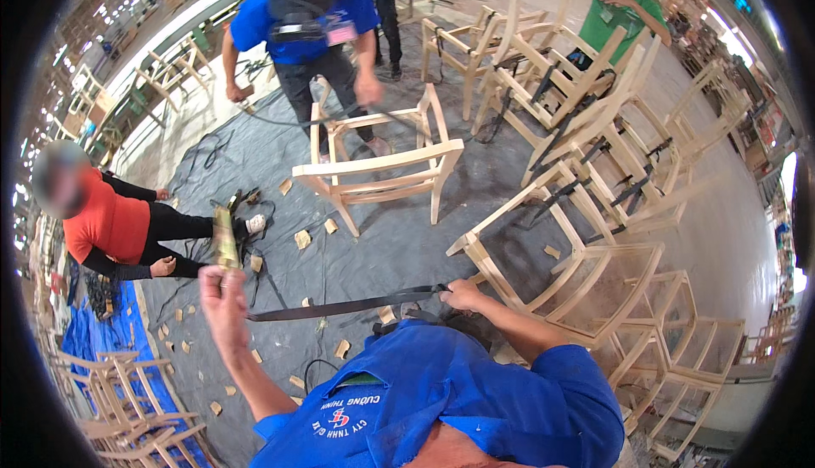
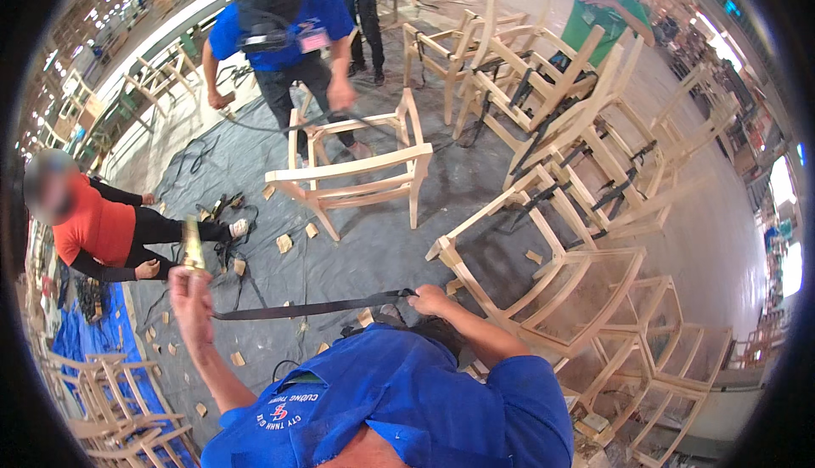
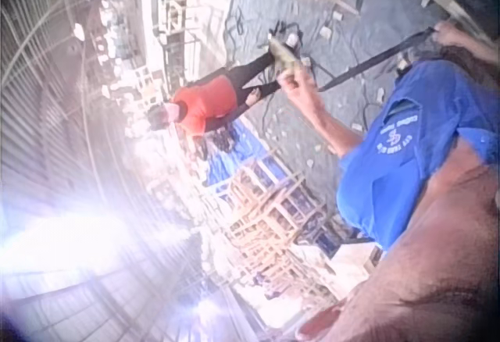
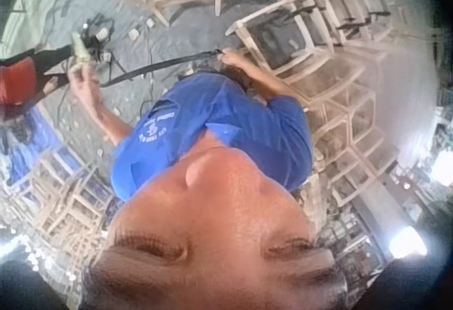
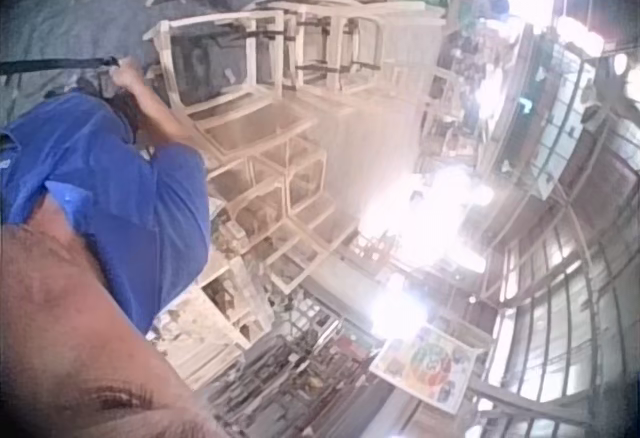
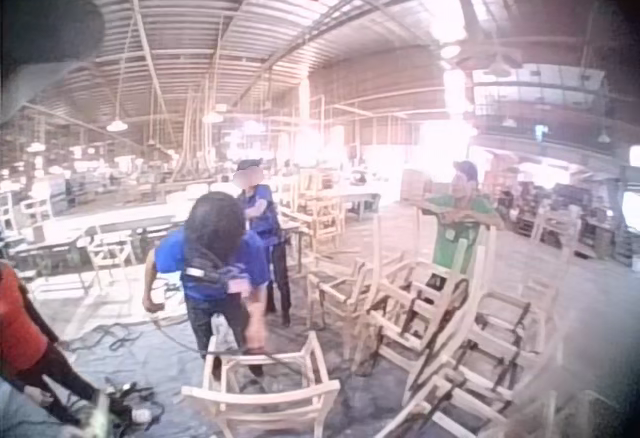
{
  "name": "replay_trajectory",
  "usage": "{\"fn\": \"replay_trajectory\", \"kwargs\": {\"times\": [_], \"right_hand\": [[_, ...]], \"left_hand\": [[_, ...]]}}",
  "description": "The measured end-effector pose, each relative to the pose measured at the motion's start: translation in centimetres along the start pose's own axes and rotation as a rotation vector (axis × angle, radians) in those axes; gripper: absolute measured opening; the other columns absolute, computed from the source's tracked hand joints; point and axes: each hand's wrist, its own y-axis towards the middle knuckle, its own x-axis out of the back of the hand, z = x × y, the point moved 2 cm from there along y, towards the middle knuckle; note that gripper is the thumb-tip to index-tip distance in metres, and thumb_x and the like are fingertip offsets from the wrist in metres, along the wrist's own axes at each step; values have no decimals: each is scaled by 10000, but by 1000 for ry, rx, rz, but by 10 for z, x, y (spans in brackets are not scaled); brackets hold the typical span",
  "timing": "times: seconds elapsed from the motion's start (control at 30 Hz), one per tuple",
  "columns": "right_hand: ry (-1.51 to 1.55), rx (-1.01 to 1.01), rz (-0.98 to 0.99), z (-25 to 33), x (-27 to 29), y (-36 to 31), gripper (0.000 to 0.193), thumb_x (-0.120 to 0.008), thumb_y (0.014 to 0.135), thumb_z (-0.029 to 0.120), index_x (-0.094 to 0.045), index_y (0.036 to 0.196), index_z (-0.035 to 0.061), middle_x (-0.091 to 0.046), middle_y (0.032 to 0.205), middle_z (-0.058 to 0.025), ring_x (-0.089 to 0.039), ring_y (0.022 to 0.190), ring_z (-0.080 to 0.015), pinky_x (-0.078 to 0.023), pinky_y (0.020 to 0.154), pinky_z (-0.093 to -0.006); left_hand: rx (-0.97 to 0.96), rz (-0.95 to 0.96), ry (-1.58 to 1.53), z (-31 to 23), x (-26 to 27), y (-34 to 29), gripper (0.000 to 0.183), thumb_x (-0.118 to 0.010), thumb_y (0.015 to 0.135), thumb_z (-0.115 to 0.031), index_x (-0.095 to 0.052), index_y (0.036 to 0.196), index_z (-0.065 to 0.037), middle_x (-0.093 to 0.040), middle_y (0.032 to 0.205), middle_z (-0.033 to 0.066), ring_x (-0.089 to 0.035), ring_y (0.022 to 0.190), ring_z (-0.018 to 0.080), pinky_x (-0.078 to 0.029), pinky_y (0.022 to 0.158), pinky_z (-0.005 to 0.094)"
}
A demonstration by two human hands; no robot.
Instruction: The person assembles wooden chair frames by hand in a factory setting. They pick up chair frames, wrap black straps around the legs to secure them, and use a metal buckle to tighten the straps. The person handles multiple chair frames sequentially, moving them from a pile to a finished position.
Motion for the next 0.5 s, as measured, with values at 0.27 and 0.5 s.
{"fn": "replay_trajectory", "kwargs": {"times": [0.27,0.5], "right_hand": [[300,764,308,176,56,-28,300,-540,912,126,-629,1184,37,-704,956,-148,-706,857,-246,-547,771,-419],[829,281,245,153,59,-16,319,-549,979,119,-567,1297,102,-699,1006,-47,-674,822,-130,-550,637,-277]], "left_hand": [[513,399,-283,177,-131,-70,198,-612,1012,-318,-613,1038,-122,-690,907,62,-646,760,119,-454,569,234],[880,824,-474,181,-130,-93,494,-434,1047,-525,-588,1237,-96,-691,891,64,-587,576,96,-337,415,196]]}}
